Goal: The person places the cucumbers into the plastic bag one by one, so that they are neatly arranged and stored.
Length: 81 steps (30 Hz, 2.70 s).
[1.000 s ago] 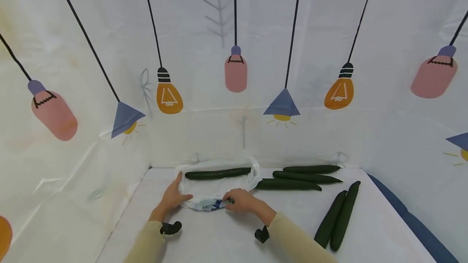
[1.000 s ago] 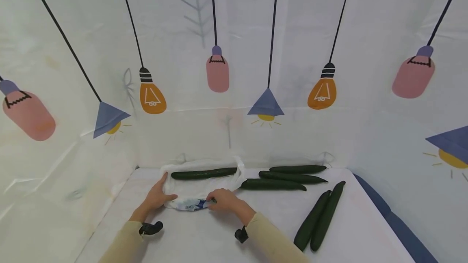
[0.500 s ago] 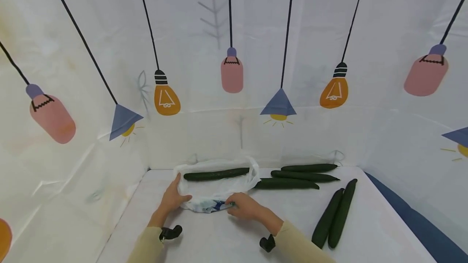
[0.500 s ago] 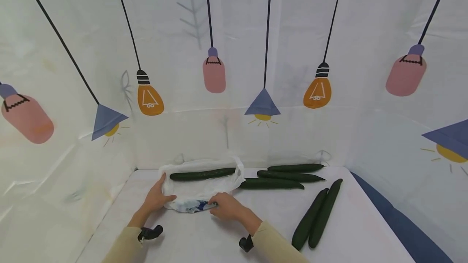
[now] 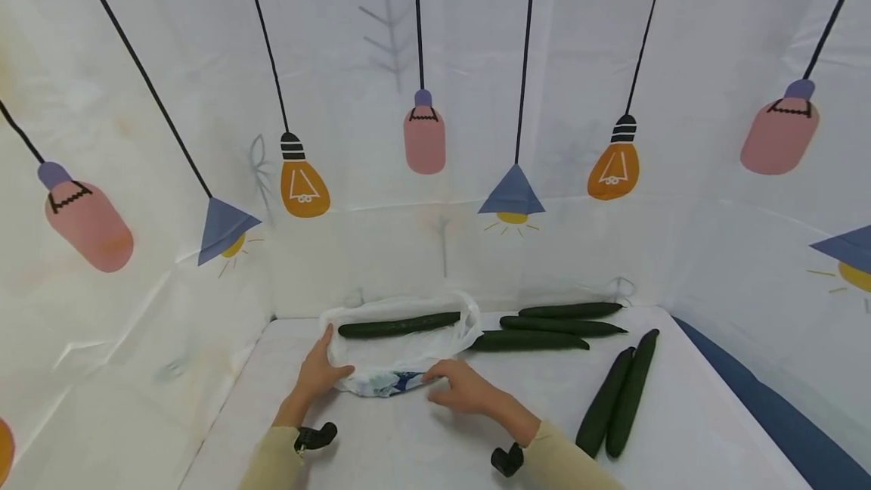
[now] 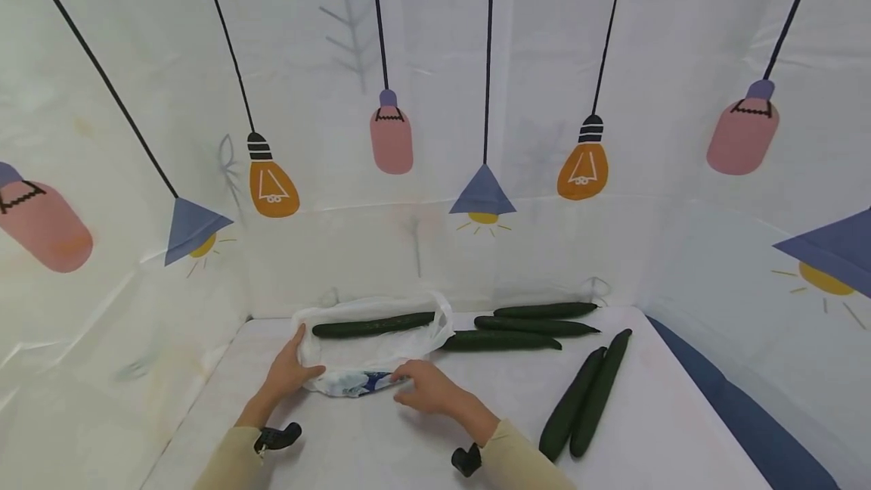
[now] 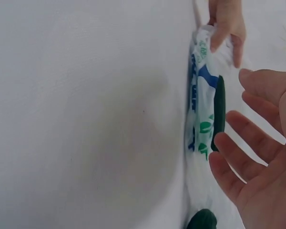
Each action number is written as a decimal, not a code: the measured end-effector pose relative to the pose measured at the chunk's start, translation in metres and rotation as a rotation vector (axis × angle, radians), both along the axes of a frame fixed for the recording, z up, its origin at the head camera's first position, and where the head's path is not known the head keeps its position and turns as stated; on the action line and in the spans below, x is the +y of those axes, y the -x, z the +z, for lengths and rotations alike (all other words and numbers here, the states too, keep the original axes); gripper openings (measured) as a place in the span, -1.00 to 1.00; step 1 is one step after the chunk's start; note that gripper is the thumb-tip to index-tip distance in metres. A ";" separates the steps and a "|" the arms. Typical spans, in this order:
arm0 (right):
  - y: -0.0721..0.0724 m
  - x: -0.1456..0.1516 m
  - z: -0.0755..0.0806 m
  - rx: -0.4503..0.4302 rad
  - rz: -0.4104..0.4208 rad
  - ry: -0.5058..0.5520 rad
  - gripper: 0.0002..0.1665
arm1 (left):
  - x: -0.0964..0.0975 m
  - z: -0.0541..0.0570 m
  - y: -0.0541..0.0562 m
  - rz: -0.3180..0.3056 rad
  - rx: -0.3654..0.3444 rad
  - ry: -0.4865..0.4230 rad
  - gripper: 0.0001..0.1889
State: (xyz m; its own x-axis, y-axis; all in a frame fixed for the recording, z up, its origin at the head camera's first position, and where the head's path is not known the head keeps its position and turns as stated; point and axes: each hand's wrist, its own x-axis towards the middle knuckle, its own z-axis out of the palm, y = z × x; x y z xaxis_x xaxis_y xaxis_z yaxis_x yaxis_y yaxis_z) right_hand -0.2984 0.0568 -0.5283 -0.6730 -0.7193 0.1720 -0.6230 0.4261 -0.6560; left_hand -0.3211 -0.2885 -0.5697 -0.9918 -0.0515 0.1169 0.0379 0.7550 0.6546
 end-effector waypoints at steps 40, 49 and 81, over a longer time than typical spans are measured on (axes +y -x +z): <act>0.091 0.161 0.001 0.002 -0.468 -0.019 -0.63 | -0.004 0.000 0.003 0.002 -0.030 0.017 0.16; 0.091 0.167 -0.004 -0.028 -0.454 -0.075 -0.59 | -0.005 0.001 0.002 -0.001 -0.029 0.038 0.15; 0.074 0.194 -0.003 0.128 -0.261 -0.134 -0.46 | -0.001 -0.005 0.004 0.051 0.107 -0.166 0.02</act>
